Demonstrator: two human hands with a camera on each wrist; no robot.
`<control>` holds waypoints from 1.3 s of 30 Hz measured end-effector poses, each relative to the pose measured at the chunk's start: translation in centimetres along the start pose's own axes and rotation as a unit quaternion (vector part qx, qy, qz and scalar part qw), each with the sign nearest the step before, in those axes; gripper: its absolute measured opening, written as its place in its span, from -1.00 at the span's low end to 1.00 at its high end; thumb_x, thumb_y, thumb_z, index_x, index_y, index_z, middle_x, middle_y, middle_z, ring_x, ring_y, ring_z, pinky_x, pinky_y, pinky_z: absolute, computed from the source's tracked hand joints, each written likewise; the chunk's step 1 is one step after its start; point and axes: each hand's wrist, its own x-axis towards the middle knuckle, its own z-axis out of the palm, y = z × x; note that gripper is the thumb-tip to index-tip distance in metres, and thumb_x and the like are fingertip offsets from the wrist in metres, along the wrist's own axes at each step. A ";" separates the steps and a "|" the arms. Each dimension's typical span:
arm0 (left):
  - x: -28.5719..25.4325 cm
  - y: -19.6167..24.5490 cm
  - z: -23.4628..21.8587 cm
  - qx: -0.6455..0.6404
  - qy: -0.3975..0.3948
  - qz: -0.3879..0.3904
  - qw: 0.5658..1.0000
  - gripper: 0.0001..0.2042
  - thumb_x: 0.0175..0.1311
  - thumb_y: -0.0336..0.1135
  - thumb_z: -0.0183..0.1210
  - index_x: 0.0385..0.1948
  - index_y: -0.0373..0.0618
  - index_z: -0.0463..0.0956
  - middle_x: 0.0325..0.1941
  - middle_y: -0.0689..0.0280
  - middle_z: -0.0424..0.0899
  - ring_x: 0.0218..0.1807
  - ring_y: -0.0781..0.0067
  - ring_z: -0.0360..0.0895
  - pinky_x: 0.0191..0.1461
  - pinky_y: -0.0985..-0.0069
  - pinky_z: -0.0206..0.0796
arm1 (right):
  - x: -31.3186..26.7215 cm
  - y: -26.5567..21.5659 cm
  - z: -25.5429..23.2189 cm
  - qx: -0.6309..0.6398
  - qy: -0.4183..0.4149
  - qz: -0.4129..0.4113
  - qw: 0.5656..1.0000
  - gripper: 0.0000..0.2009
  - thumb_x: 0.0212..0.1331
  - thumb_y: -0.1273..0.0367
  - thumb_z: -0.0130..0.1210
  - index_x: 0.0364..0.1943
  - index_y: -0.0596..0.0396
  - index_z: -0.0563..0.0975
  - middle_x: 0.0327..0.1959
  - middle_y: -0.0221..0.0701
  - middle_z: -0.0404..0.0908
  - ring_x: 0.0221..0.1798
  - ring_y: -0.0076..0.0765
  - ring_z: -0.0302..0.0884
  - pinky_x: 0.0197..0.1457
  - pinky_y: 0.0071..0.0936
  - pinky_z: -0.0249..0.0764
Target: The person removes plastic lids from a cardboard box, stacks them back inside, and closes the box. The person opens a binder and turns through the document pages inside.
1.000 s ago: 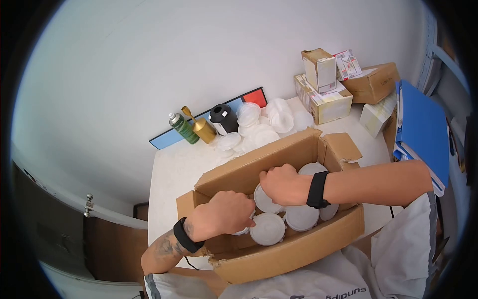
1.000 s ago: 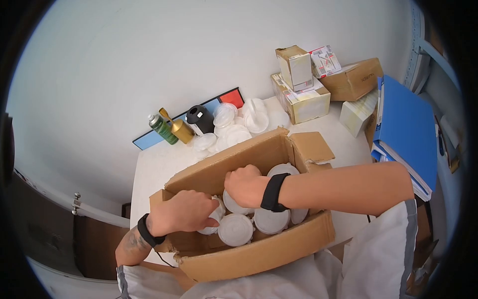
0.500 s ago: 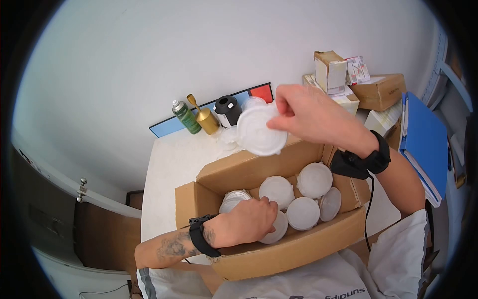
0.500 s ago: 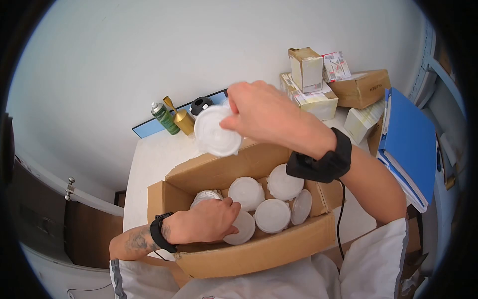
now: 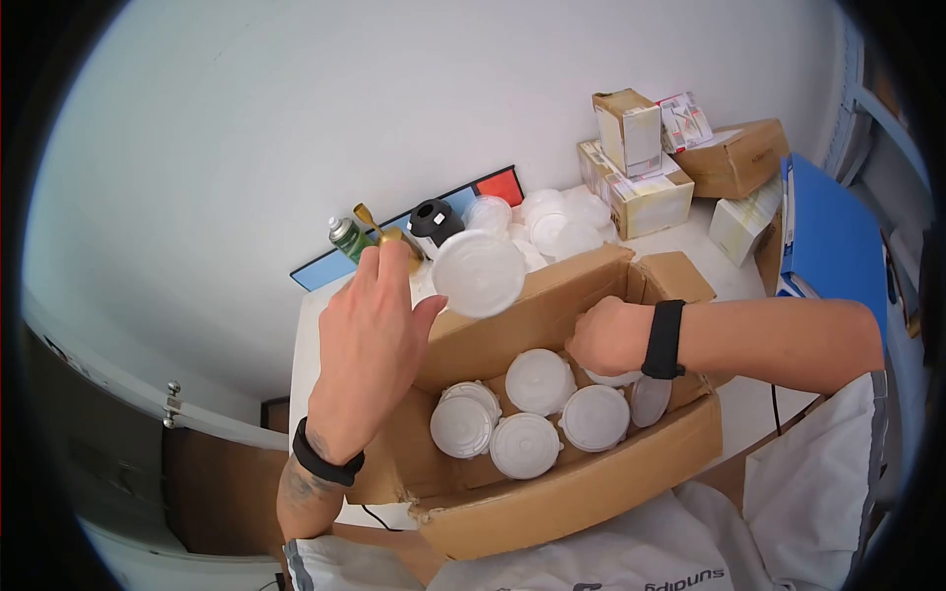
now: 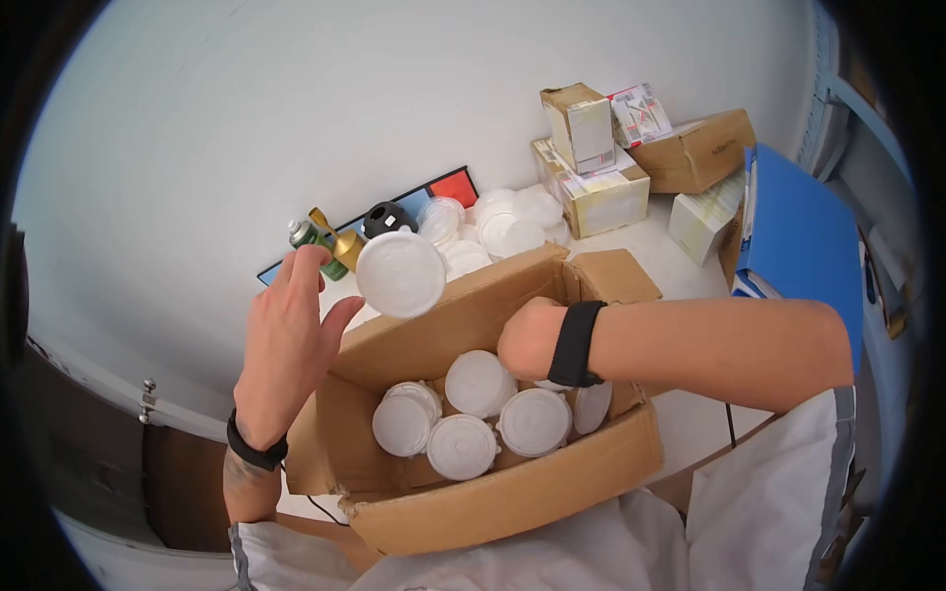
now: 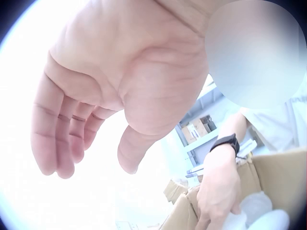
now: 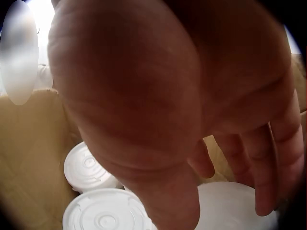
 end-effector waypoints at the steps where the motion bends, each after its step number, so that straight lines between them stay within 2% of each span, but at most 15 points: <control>1: -0.4 0.0 0.2 0.000 -0.060 -0.003 0.998 -0.73 0.25 -0.28 0.35 -0.20 -0.23 0.51 -0.23 0.03 0.64 -0.25 -0.13 0.64 -0.20 0.11 0.47 | 1.6 -0.2 1.6 -0.017 -0.018 0.034 0.999 -0.81 0.07 0.40 0.26 -0.23 0.15 0.74 -0.20 -0.17 0.79 -0.15 -0.05 0.77 -0.34 -0.06 0.64; 3: -1.3 -0.4 1.2 -0.001 -0.119 -0.005 0.993 -0.71 0.25 -0.27 0.36 -0.16 -0.24 0.50 -0.19 0.03 0.63 -0.23 -0.11 0.65 -0.19 0.09 0.48 | 2.6 -0.5 2.0 -0.036 -0.038 0.068 0.996 -0.77 0.05 0.41 0.28 -0.20 0.13 0.77 -0.15 -0.22 0.80 -0.18 -0.10 0.78 -0.46 0.00 0.61; 5: -2.8 -1.7 3.8 0.004 -0.327 0.152 0.933 -0.67 0.24 -0.25 0.37 -0.10 -0.24 0.52 -0.16 0.04 0.63 -0.16 -0.06 0.67 -0.10 0.10 0.54 | 3.0 -1.1 1.2 -0.069 -0.073 0.057 0.993 -0.71 0.06 0.40 0.28 -0.10 0.08 0.77 -0.06 -0.29 0.79 -0.14 -0.17 0.78 -0.45 0.00 0.62; 8: -4.9 -3.1 7.5 0.087 -0.432 0.163 0.883 -0.57 0.26 -0.18 0.36 0.07 -0.20 0.51 0.01 0.04 0.62 0.06 -0.04 0.64 0.16 0.14 0.49 | 2.4 -1.9 1.1 -0.090 -0.059 0.061 0.992 -0.74 0.03 0.40 0.29 -0.15 0.05 0.77 -0.11 -0.33 0.80 -0.18 -0.17 0.77 -0.48 -0.06 0.59; 13: -4.5 -2.4 7.5 0.097 -0.553 0.096 0.822 -0.54 0.26 -0.17 0.36 0.09 -0.21 0.49 0.13 -0.01 0.58 0.11 -0.11 0.62 0.17 0.13 0.51 | 0.0 -1.8 0.8 -0.050 -0.045 0.041 0.997 -0.80 0.07 0.40 0.23 -0.21 0.14 0.70 -0.26 -0.30 0.79 -0.28 -0.18 0.78 -0.55 -0.12 0.53; 15: -4.6 -2.1 7.4 0.088 -0.584 0.080 0.803 -0.53 0.25 -0.17 0.36 0.10 -0.22 0.47 0.14 -0.03 0.58 0.14 -0.12 0.62 0.16 0.11 0.52 | -1.2 -1.6 1.7 -0.007 0.050 0.018 0.999 -0.75 0.12 0.41 0.19 -0.13 0.25 0.60 -0.33 -0.20 0.77 -0.30 -0.11 0.79 -0.51 -0.13 0.56; 16: -4.7 -1.9 7.5 0.084 -0.575 0.100 0.807 -0.53 0.25 -0.18 0.36 0.10 -0.23 0.46 0.16 -0.04 0.57 0.14 -0.11 0.62 0.15 0.11 0.52 | -1.7 -2.3 0.0 -0.009 -0.011 0.038 0.999 -0.69 0.15 0.43 0.17 -0.06 0.33 0.49 -0.37 -0.10 0.75 -0.31 -0.05 0.79 -0.40 -0.18 0.61; 20: -4.6 -1.7 7.9 0.103 -0.549 0.143 0.817 -0.53 0.24 -0.21 0.36 0.09 -0.23 0.44 0.08 -0.02 0.64 0.06 -0.09 0.67 0.06 0.13 0.57 | -1.7 -2.4 0.7 0.032 0.045 0.041 0.998 -0.78 0.15 0.42 0.19 -0.17 0.29 0.59 -0.34 -0.13 0.76 -0.30 -0.04 0.78 -0.31 -0.16 0.65; 22: -4.6 -1.1 7.4 0.111 -0.546 0.140 0.818 -0.59 0.22 -0.26 0.34 0.03 -0.23 0.47 -0.02 0.00 0.67 0.00 -0.08 0.69 0.00 0.13 0.58 | -1.5 -1.9 0.3 0.031 -0.058 -0.034 0.997 -0.86 0.07 0.41 0.28 -0.36 0.24 0.67 -0.35 -0.12 0.76 -0.30 -0.01 0.77 -0.28 -0.09 0.65; 25: -5.4 -0.6 6.9 0.106 -0.536 0.163 0.822 -0.76 0.17 -0.37 0.29 -0.14 -0.23 0.59 -0.19 0.05 0.74 -0.09 -0.04 0.73 -0.10 0.17 0.60 | -1.4 -1.8 -0.4 0.113 -0.068 -0.022 0.991 -0.90 -0.13 0.46 0.37 -0.52 0.20 0.71 -0.40 -0.12 0.75 -0.34 -0.01 0.75 -0.31 -0.07 0.61; 29: -6.1 0.0 6.4 0.102 -0.524 0.213 0.818 -0.89 0.12 -0.44 0.23 -0.35 -0.21 0.67 -0.27 0.02 0.76 -0.11 -0.03 0.75 -0.14 0.21 0.61 | -1.0 -2.4 -0.1 0.078 -0.077 -0.002 0.994 -0.82 -0.24 0.49 0.40 -0.45 0.22 0.73 -0.43 -0.07 0.73 -0.33 -0.01 0.75 -0.39 -0.07 0.58; 32: -4.0 -0.5 4.5 0.068 -0.486 0.171 0.854 -0.90 0.16 -0.42 0.20 -0.36 -0.24 0.55 -0.40 0.06 0.70 -0.25 -0.06 0.69 -0.23 0.13 0.52 | -0.3 -3.6 2.2 0.045 -0.119 0.003 0.992 -0.81 -0.03 0.47 0.29 -0.29 0.25 0.73 -0.22 -0.06 0.78 -0.15 0.05 0.77 -0.28 -0.11 0.62; 36: -0.1 -2.2 -1.1 -0.050 -0.304 0.105 0.946 -0.87 0.18 -0.40 0.25 -0.35 -0.23 0.51 -0.45 0.10 0.66 -0.32 0.01 0.65 -0.22 0.24 0.48 | 0.6 -3.8 2.2 0.050 -0.065 -0.002 0.997 -0.85 0.01 0.50 0.23 -0.35 0.28 0.71 -0.26 -0.04 0.77 -0.15 0.06 0.76 -0.25 -0.12 0.63; 37: 0.4 -2.2 -1.8 -0.100 -0.215 0.039 0.971 -0.85 0.23 -0.39 0.27 -0.29 -0.23 0.51 -0.39 0.10 0.67 -0.30 0.04 0.65 -0.21 0.26 0.49 | 0.4 -3.7 0.7 0.063 -0.081 -0.013 0.995 -0.84 0.03 0.49 0.22 -0.32 0.30 0.70 -0.24 -0.04 0.76 -0.13 0.06 0.76 -0.21 -0.12 0.64; 39: -0.1 -1.3 -1.5 -0.028 0.003 0.049 0.998 -0.80 0.27 -0.34 0.30 -0.24 -0.23 0.51 -0.31 0.09 0.67 -0.25 0.04 0.67 -0.19 0.22 0.50 | 0.2 -3.8 -0.4 0.075 -0.099 -0.026 0.992 -0.83 0.04 0.48 0.22 -0.30 0.31 0.69 -0.23 -0.04 0.75 -0.11 0.06 0.75 -0.17 -0.12 0.66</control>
